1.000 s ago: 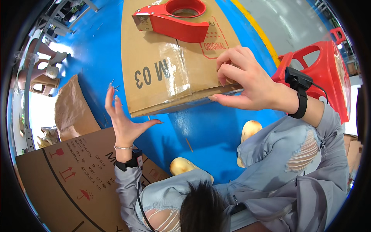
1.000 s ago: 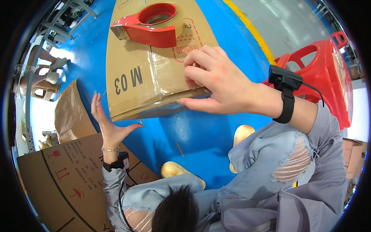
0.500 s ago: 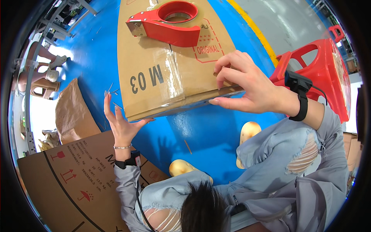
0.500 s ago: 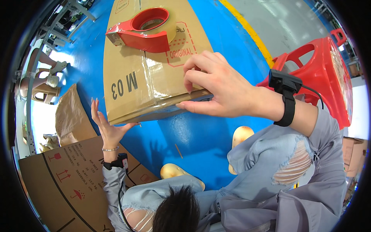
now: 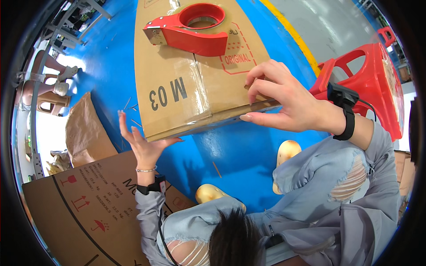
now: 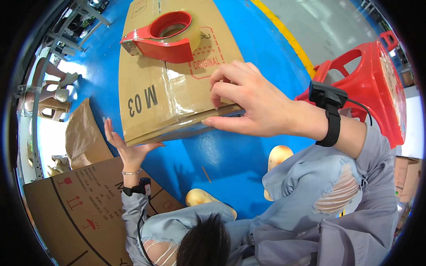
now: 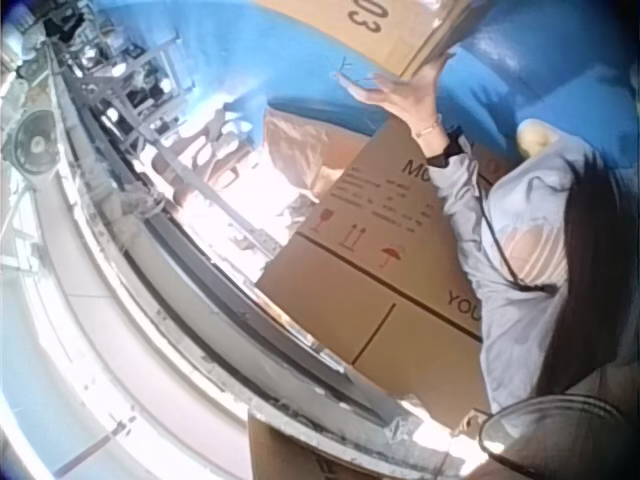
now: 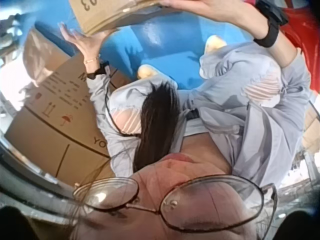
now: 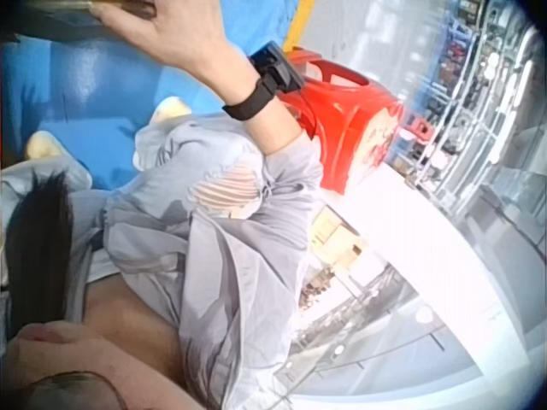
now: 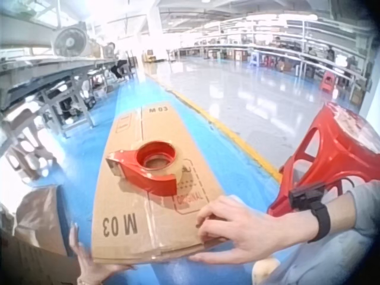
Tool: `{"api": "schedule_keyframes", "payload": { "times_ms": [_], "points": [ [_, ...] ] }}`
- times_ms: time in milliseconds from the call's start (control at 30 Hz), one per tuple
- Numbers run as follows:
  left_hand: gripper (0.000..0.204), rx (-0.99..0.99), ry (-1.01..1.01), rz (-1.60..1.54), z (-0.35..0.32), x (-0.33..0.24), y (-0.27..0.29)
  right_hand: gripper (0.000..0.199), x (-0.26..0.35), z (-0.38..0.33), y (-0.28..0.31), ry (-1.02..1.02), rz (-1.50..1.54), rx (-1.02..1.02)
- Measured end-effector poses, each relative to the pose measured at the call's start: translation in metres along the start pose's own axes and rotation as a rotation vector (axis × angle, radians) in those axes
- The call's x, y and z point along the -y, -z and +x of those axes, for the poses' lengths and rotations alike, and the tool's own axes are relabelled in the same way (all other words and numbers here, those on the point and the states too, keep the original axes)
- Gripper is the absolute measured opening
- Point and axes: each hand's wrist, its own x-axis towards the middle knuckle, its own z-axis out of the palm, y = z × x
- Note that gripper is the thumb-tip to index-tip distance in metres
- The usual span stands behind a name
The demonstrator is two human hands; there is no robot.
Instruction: Placing smaller product boxes into a larger cardboard shipping box and sealing it with a tape dispenser.
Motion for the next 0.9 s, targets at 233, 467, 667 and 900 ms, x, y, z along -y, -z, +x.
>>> {"api": "schedule_keyframes", "payload": {
  "times_ms": [233,467,667,900],
  "points": [
    [0.147,-0.139,-0.051,0.162,0.035,-0.008,0.039,0.024,0.001,-0.004,-0.001,-0.009,0.02,0.003],
    [0.133,-0.241,-0.093,0.026,0.049,-0.006,0.044,0.024,-0.002,0.003,0.005,0.015,0.012,0.013],
    [0.07,0.296,1.103,-1.041,0.066,-0.013,0.042,0.051,-0.017,0.029,0.015,0.06,-0.128,-0.363],
    [0.083,0.361,0.964,-1.051,0.084,-0.041,0.019,0.068,-0.027,0.091,-0.01,-0.01,-0.177,-0.177]
  ]
}}
